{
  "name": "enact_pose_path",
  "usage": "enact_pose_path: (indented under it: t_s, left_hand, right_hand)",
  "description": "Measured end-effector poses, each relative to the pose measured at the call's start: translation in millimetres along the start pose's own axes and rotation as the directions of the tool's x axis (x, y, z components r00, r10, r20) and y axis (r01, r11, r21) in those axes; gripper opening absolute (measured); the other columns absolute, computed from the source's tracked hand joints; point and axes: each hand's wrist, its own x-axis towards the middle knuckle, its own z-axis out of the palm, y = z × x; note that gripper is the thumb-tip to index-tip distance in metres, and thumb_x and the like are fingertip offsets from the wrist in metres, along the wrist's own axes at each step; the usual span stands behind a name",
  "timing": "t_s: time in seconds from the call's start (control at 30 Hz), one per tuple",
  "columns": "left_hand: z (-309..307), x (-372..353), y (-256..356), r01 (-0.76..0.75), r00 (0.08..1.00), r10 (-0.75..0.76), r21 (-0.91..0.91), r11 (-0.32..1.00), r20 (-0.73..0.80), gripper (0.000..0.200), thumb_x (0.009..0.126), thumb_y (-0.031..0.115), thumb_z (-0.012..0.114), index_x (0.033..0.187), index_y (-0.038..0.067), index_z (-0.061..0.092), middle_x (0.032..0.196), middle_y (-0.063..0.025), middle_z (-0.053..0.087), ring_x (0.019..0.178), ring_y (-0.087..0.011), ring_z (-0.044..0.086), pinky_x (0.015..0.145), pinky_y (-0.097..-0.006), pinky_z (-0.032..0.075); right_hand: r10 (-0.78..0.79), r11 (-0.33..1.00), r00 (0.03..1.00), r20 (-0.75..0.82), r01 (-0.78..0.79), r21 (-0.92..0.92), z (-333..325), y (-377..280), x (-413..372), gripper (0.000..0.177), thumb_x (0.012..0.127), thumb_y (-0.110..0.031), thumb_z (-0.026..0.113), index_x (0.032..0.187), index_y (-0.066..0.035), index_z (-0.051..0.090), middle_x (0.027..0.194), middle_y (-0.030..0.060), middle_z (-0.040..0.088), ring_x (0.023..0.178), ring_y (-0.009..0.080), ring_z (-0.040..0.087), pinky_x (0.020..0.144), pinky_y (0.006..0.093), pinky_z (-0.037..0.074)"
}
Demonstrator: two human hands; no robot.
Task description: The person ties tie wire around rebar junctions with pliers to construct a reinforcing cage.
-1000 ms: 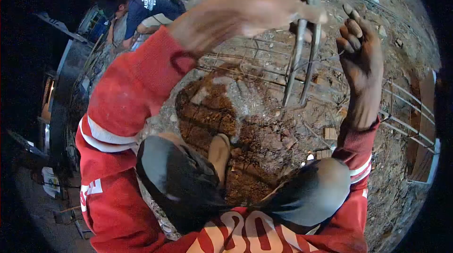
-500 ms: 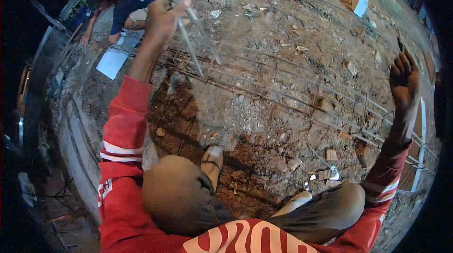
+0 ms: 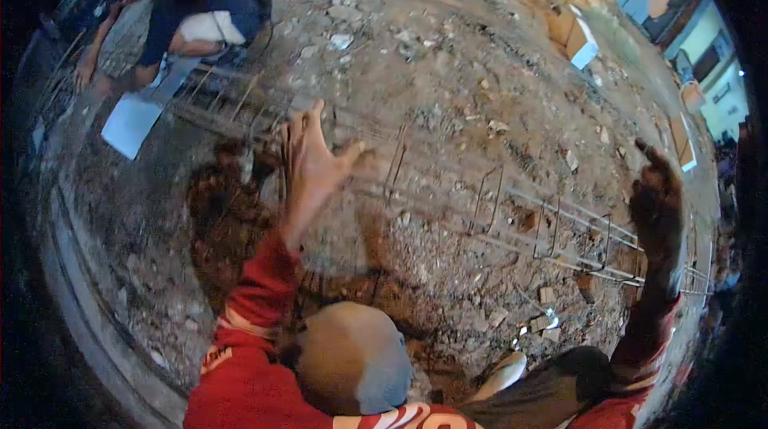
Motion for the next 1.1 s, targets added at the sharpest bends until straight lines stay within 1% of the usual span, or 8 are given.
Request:
enact_pose_path:
  t_s: [0.23, 0.43, 0.53, 0.6, 0.7, 0.77, 0.83, 1.1]
  left_hand:
    - [1, 81, 157, -0.350, 0.895, 0.426, -0.797, 0.493, -0.129, 0.047, 0.088, 0.028, 0.067, 0.123, -0.002, 0.059, 0.116, -0.0208, 0.064, 0.105, -0.0302, 0.063, 0.091, -0.0396, 0.047]
    - [8, 123, 214, 0.181, 0.648, 0.710, -0.961, 0.207, 0.275, 0.027, 0.091, 0.025, 0.066, 0.099, -0.001, 0.070, 0.082, -0.0088, 0.069, 0.074, -0.0132, 0.061, 0.067, -0.0298, 0.049]
    - [14, 119, 212, 0.033, 0.538, 0.838, -0.996, 0.080, 0.085, 0.026, 0.090, 0.025, 0.069, 0.092, -0.001, 0.070, 0.077, -0.0040, 0.066, 0.070, -0.0076, 0.054, 0.064, -0.0276, 0.047]
    - [19, 115, 212, -0.310, 0.433, 0.900, -0.929, 0.204, 0.054, 0.021, 0.089, 0.021, 0.068, 0.095, 0.000, 0.069, 0.079, -0.0082, 0.068, 0.069, -0.0140, 0.060, 0.064, -0.0311, 0.048]
    - [28, 97, 217, -0.521, 0.413, 0.911, -0.824, 0.220, -0.018, 0.018, 0.086, 0.015, 0.067, 0.098, 0.001, 0.068, 0.082, -0.0151, 0.068, 0.072, -0.0253, 0.066, 0.066, -0.0343, 0.049]
    - [43, 80, 237, -0.478, 0.369, 0.929, -0.859, 0.183, -0.008, 0.015, 0.084, 0.012, 0.065, 0.094, 0.001, 0.066, 0.086, -0.0196, 0.066, 0.079, -0.0362, 0.065, 0.070, -0.0401, 0.050]
    - [57, 58, 265, -0.477, 0.135, 0.972, -0.847, 0.234, 0.193, 0.012, 0.082, 0.010, 0.064, 0.088, 0.000, 0.064, 0.085, -0.0188, 0.064, 0.082, -0.0379, 0.063, 0.073, -0.0432, 0.050]
    - [91, 8, 334, -0.397, 0.119, 0.960, -0.874, 0.279, 0.253, 0.025, 0.090, 0.025, 0.062, 0.086, 0.001, 0.064, 0.077, -0.0216, 0.062, 0.077, -0.0390, 0.063, 0.071, -0.0442, 0.050]
  right_hand:
    - [0.219, 0.911, 0.975, 0.030, -0.215, 0.352, 46, -78, -11, 0.025, 0.099, -0.022, 0.053, 0.110, -0.002, 0.064, 0.063, -0.0090, 0.035, 0.053, 0.0007, 0.032, 0.045, 0.0202, 0.022]
    - [-0.098, 0.976, 0.995, -0.036, 0.089, -0.199, 34, -117, -20, 0.025, 0.099, -0.023, 0.054, 0.112, -0.005, 0.066, 0.054, -0.0075, 0.040, 0.045, 0.0013, 0.033, 0.044, 0.0223, 0.023]
    - [-0.075, 0.880, 0.993, 0.091, 0.109, -0.463, 6, -97, -30, 0.024, 0.097, -0.018, 0.055, 0.112, -0.003, 0.066, 0.057, -0.0048, 0.047, 0.048, 0.0020, 0.036, 0.045, 0.0220, 0.028]
    - [-0.497, 0.537, 0.791, 0.357, 0.603, -0.590, -21, -56, -38, 0.024, 0.094, -0.014, 0.057, 0.113, -0.002, 0.067, 0.067, -0.0013, 0.059, 0.051, 0.0028, 0.039, 0.048, 0.0222, 0.033]
    - [-0.201, 0.905, 0.928, 0.313, 0.298, -0.303, -60, -31, -73, 0.028, 0.091, -0.010, 0.059, 0.116, -0.003, 0.068, 0.084, 0.0029, 0.070, 0.058, 0.0069, 0.053, 0.054, 0.0254, 0.044]
    - [0.544, 0.795, 0.819, 0.180, -0.436, -0.421, -62, -16, -102, 0.026, 0.090, -0.010, 0.061, 0.115, -0.005, 0.069, 0.102, 0.0110, 0.072, 0.085, 0.0166, 0.068, 0.075, 0.0322, 0.053]
    - [0.150, 0.873, 0.893, 0.424, 0.082, -0.481, -61, 60, -133, 0.031, 0.091, -0.012, 0.062, 0.122, -0.006, 0.064, 0.100, 0.0075, 0.070, 0.075, 0.0113, 0.065, 0.067, 0.0300, 0.053]
    - [0.501, 0.679, 0.865, 0.021, -0.407, 0.611, 30, 146, -147, 0.036, 0.095, -0.027, 0.064, 0.121, -0.003, 0.059, 0.079, -0.0012, 0.060, 0.057, 0.0029, 0.048, 0.050, 0.0182, 0.038]
